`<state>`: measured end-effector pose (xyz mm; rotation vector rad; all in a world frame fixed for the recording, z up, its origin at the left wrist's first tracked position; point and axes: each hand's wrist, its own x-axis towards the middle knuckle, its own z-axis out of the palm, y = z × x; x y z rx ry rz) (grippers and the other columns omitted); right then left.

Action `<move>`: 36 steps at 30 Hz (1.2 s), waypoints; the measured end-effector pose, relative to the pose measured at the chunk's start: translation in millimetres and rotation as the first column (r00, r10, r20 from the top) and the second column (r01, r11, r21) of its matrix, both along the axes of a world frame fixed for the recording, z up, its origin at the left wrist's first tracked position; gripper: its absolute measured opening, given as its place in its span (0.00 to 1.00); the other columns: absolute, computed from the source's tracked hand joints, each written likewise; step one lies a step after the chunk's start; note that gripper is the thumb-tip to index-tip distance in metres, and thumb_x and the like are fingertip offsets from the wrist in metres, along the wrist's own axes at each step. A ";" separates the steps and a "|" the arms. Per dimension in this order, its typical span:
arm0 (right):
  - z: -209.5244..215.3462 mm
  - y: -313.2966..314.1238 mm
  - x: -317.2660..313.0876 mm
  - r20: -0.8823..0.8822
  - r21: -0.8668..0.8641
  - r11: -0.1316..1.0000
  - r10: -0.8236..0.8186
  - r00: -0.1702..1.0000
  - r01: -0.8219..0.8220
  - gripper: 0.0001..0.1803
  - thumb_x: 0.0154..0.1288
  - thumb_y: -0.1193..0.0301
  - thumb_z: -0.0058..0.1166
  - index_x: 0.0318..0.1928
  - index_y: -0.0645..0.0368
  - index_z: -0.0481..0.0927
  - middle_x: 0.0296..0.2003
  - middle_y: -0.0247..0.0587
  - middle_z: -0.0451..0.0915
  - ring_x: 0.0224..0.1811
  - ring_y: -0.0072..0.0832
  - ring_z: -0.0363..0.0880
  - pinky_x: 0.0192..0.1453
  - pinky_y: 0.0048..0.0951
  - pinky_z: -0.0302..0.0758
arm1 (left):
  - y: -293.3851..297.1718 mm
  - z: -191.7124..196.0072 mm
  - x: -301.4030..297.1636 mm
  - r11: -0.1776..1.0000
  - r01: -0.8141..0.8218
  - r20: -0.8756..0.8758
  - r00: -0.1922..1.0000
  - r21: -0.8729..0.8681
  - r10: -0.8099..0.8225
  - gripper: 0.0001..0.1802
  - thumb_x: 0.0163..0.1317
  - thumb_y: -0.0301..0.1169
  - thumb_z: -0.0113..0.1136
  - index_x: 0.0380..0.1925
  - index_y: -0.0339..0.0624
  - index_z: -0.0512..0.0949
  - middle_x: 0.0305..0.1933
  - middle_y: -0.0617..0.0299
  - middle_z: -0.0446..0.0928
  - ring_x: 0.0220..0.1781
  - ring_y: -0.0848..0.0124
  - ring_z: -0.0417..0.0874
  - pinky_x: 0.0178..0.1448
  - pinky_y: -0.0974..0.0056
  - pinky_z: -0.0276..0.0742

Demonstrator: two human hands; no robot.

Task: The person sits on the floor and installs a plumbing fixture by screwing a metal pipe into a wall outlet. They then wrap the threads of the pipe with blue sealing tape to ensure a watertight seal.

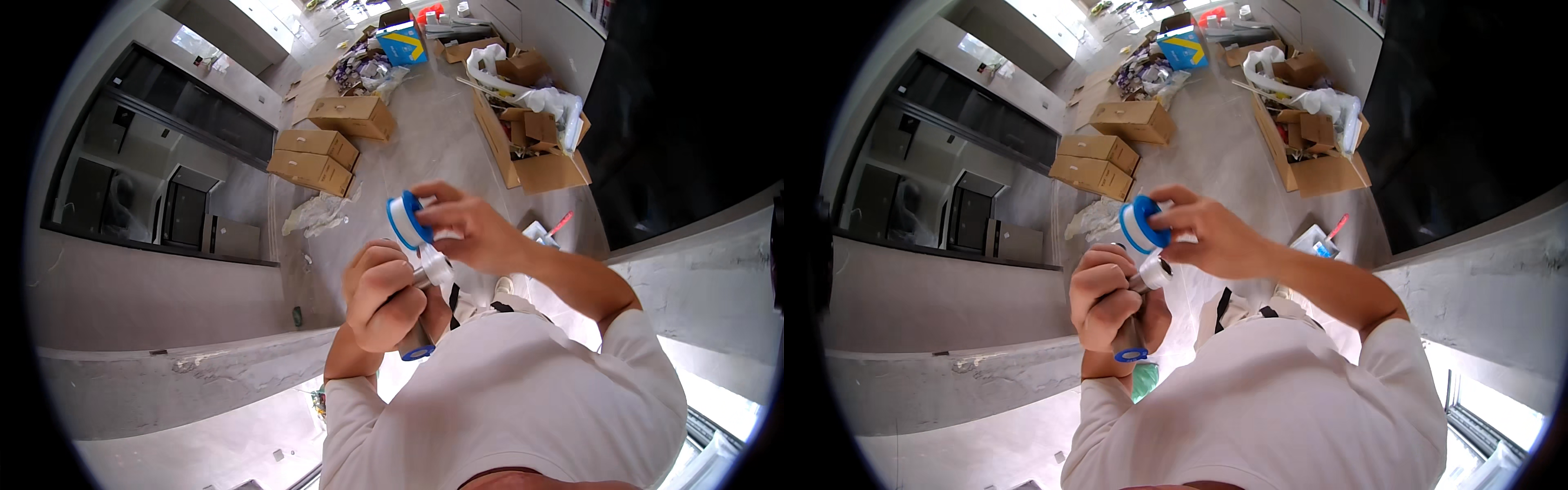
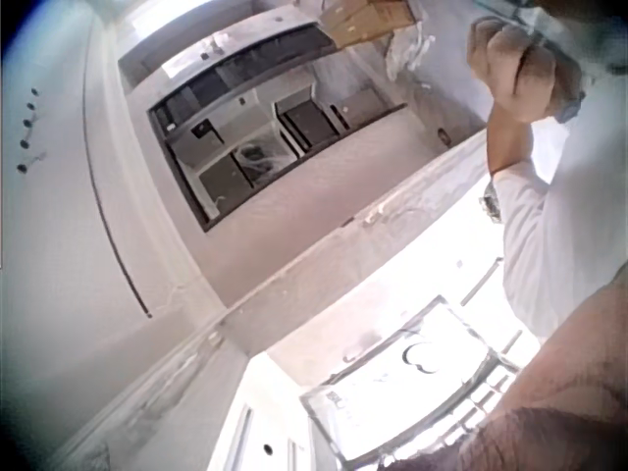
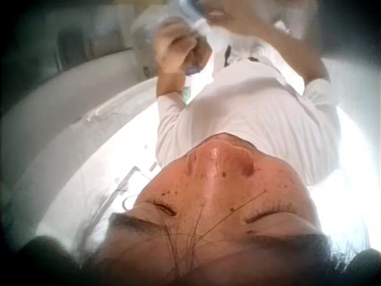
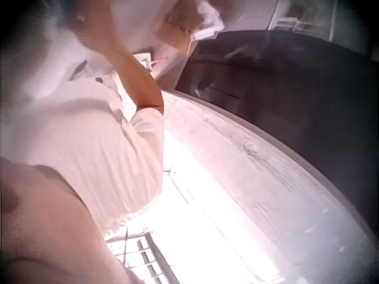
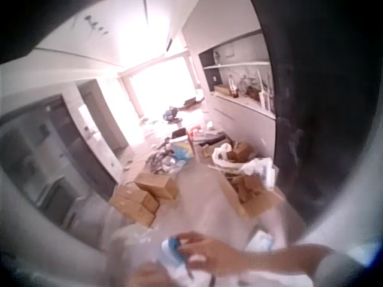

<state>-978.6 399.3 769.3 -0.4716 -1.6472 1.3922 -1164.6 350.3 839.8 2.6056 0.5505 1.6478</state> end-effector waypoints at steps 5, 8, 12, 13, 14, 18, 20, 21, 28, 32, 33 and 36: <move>-14.9 -11.2 10.7 0.091 -0.036 0.999 -0.006 0.996 0.009 0.15 0.70 0.79 0.65 0.56 0.61 0.85 0.77 0.47 0.61 0.74 0.43 0.69 0.74 0.42 0.70 | 61.4 -6.2 -13.9 0.988 -0.109 0.110 0.989 0.113 0.097 0.18 0.40 0.16 0.70 0.29 0.41 0.72 0.31 0.57 0.70 0.23 0.61 0.71 0.26 0.60 0.68; -12.7 -15.5 10.9 -0.072 -0.086 0.993 0.070 0.995 -0.076 0.12 0.71 0.67 0.70 0.49 0.59 0.87 0.83 0.50 0.54 0.80 0.46 0.58 0.80 0.51 0.58 | 90.4 -8.6 -28.1 0.980 -0.150 0.120 0.984 0.127 0.135 0.19 0.34 0.16 0.66 0.29 0.42 0.72 0.30 0.57 0.70 0.21 0.62 0.67 0.24 0.62 0.61; 8.2 -6.0 10.0 -0.162 0.069 0.993 0.110 0.981 -0.100 0.16 0.63 0.74 0.70 0.52 0.59 0.88 0.86 0.56 0.47 0.89 0.50 0.43 0.83 0.59 0.46 | 108.5 -17.6 -48.7 0.994 -0.081 0.077 0.994 0.074 0.076 0.17 0.38 0.16 0.68 0.30 0.40 0.74 0.31 0.54 0.71 0.27 0.63 0.69 0.31 0.61 0.67; 14.6 1.5 4.6 -0.225 0.141 0.983 0.150 0.963 -0.120 0.17 0.63 0.74 0.70 0.53 0.59 0.88 0.84 0.59 0.49 0.88 0.51 0.46 0.82 0.59 0.48 | 110.6 -18.3 -53.5 0.994 -0.072 0.066 0.996 0.082 0.067 0.16 0.40 0.17 0.69 0.30 0.39 0.74 0.31 0.55 0.71 0.27 0.63 0.69 0.31 0.61 0.66; 22.4 10.5 -2.7 -0.283 0.210 0.971 0.174 0.943 -0.116 0.19 0.63 0.74 0.71 0.55 0.59 0.87 0.83 0.63 0.52 0.87 0.52 0.48 0.81 0.59 0.51 | 115.2 -19.3 -56.0 0.995 -0.044 0.056 0.998 0.087 0.039 0.15 0.42 0.18 0.70 0.31 0.38 0.75 0.31 0.55 0.71 0.27 0.63 0.69 0.31 0.61 0.66; 59.8 45.9 -22.2 -0.281 0.291 0.944 0.243 0.928 -0.159 0.25 0.65 0.73 0.69 0.62 0.61 0.84 0.77 0.71 0.61 0.81 0.53 0.61 0.77 0.55 0.62 | 121.2 -8.7 -55.0 0.994 0.019 0.055 0.998 0.111 -0.026 0.16 0.39 0.16 0.67 0.28 0.42 0.73 0.30 0.58 0.72 0.20 0.64 0.69 0.23 0.62 0.62; 79.8 67.9 -28.3 -0.161 0.326 0.941 0.148 0.976 -0.088 0.26 0.66 0.71 0.68 0.65 0.62 0.82 0.75 0.69 0.64 0.78 0.52 0.66 0.74 0.50 0.67 | 119.4 -9.9 -58.1 0.991 0.055 0.059 0.996 0.125 -0.063 0.14 0.44 0.17 0.68 0.28 0.42 0.73 0.32 0.57 0.73 0.21 0.63 0.72 0.25 0.62 0.65; 85.0 79.6 -34.2 -0.083 0.353 0.935 0.073 0.994 -0.039 0.27 0.67 0.71 0.67 0.66 0.62 0.82 0.74 0.68 0.64 0.76 0.51 0.68 0.72 0.48 0.70 | 118.3 -13.1 -61.7 0.988 0.079 0.065 0.994 0.133 -0.088 0.13 0.47 0.17 0.68 0.28 0.42 0.72 0.34 0.57 0.74 0.23 0.62 0.74 0.26 0.62 0.67; 56.3 114.8 -81.9 -0.156 -0.065 0.996 0.054 0.986 -0.065 0.21 0.67 0.82 0.63 0.61 0.66 0.83 0.71 0.43 0.67 0.67 0.32 0.75 0.68 0.34 0.76 | 118.6 -8.1 -90.5 0.984 0.147 0.072 0.985 0.101 -0.155 0.17 0.41 0.17 0.69 0.29 0.43 0.72 0.33 0.59 0.69 0.25 0.62 0.71 0.28 0.57 0.72; 18.4 105.0 -94.2 0.035 -0.128 0.992 0.020 0.999 -0.015 0.28 0.65 0.90 0.61 0.66 0.63 0.82 0.77 0.46 0.62 0.73 0.36 0.74 0.72 0.36 0.76 | 131.5 -2.3 -100.0 0.987 0.109 0.113 0.986 0.119 -0.122 0.16 0.43 0.17 0.69 0.29 0.43 0.72 0.33 0.59 0.69 0.24 0.62 0.70 0.28 0.59 0.71; 9.4 98.9 -92.4 0.072 -0.084 0.996 0.007 0.997 -0.001 0.27 0.65 0.89 0.62 0.65 0.62 0.83 0.77 0.47 0.62 0.73 0.37 0.73 0.72 0.37 0.76 | 138.9 -3.7 -102.6 0.988 0.076 0.136 0.986 0.134 -0.095 0.16 0.43 0.18 0.69 0.29 0.43 0.72 0.33 0.59 0.69 0.23 0.62 0.70 0.27 0.59 0.70; -3.7 73.8 -85.3 0.054 0.002 1.000 -0.003 0.999 0.003 0.24 0.67 0.86 0.65 0.62 0.59 0.84 0.78 0.49 0.60 0.76 0.40 0.71 0.73 0.41 0.74 | 163.2 -5.1 -113.5 0.989 -0.012 0.167 0.986 0.149 -0.013 0.17 0.42 0.18 0.69 0.29 0.43 0.72 0.31 0.58 0.70 0.22 0.62 0.69 0.25 0.60 0.66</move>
